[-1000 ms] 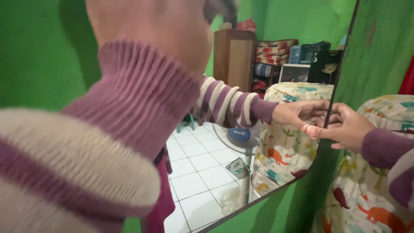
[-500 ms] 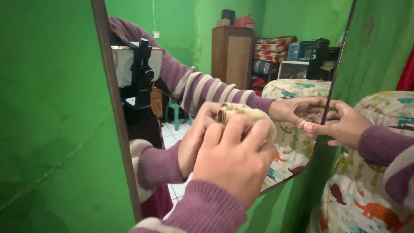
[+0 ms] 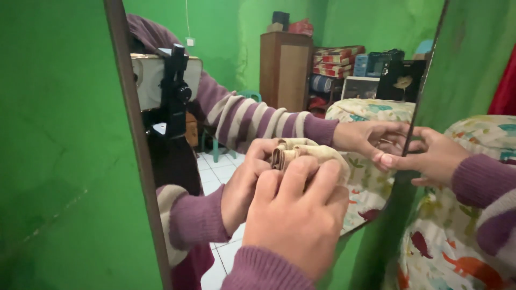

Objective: Cleaning a mirror with a cloth.

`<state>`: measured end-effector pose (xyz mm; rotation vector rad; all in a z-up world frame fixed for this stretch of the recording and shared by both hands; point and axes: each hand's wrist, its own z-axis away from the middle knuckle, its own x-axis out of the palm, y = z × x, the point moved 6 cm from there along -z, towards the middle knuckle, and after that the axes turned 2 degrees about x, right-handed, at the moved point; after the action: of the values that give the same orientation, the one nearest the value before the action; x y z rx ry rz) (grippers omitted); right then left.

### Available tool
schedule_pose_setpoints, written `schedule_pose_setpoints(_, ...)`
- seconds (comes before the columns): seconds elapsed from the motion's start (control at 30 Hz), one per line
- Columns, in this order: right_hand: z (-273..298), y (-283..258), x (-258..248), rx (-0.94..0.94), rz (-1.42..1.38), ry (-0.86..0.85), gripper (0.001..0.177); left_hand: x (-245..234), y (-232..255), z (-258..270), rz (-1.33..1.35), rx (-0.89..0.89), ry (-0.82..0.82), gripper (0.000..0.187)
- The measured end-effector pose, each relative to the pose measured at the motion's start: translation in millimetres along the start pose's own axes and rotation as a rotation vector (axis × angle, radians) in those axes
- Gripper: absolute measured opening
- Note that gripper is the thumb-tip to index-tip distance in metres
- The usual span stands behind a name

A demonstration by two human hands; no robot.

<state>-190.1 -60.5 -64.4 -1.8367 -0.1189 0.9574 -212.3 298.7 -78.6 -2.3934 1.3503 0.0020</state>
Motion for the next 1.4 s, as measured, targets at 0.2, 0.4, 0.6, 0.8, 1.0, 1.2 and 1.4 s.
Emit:
schedule_pose_setpoints(0.2,-3.9,4.7,-4.1,0.019,0.056,0.029,0.086,6.9,-17.4,1.1,0.065,0.015,-0.003,0.012)
schedule_pose_setpoints(0.4,-28.2,19.5,-5.6,-0.037,0.036,0.031,0.085,24.5,-75.0,5.5,0.954,-0.022,-0.183,0.028)
schedule_pose_setpoints(0.6,-33.7,23.7,-10.7,-0.033,0.151,0.086,0.091,4.0,-20.6,0.4,0.315,0.060,0.003,0.015)
schedule_pose_setpoints(0.8,-33.0,21.0,-10.9,-0.125,0.183,0.063,0.095,-0.8,-46.7,5.1,0.291,0.153,-0.017,0.011)
schedule_pose_setpoints(1.0,-5.8,-1.2,-3.9,-0.021,0.106,0.034,0.090,27.3,-91.4,15.6,1.056,-0.043,-0.218,0.025)
schedule_pose_setpoints(1.2,19.6,-42.0,-4.5,-0.030,-0.214,-0.156,0.065,28.8,-80.6,21.0,1.394,-0.214,-0.336,0.029)
schedule_pose_setpoints(1.4,1.7,-90.0,-37.5,-0.232,-0.484,-0.098,0.054,42.0,-81.6,22.2,1.939,-0.400,-0.317,0.035)
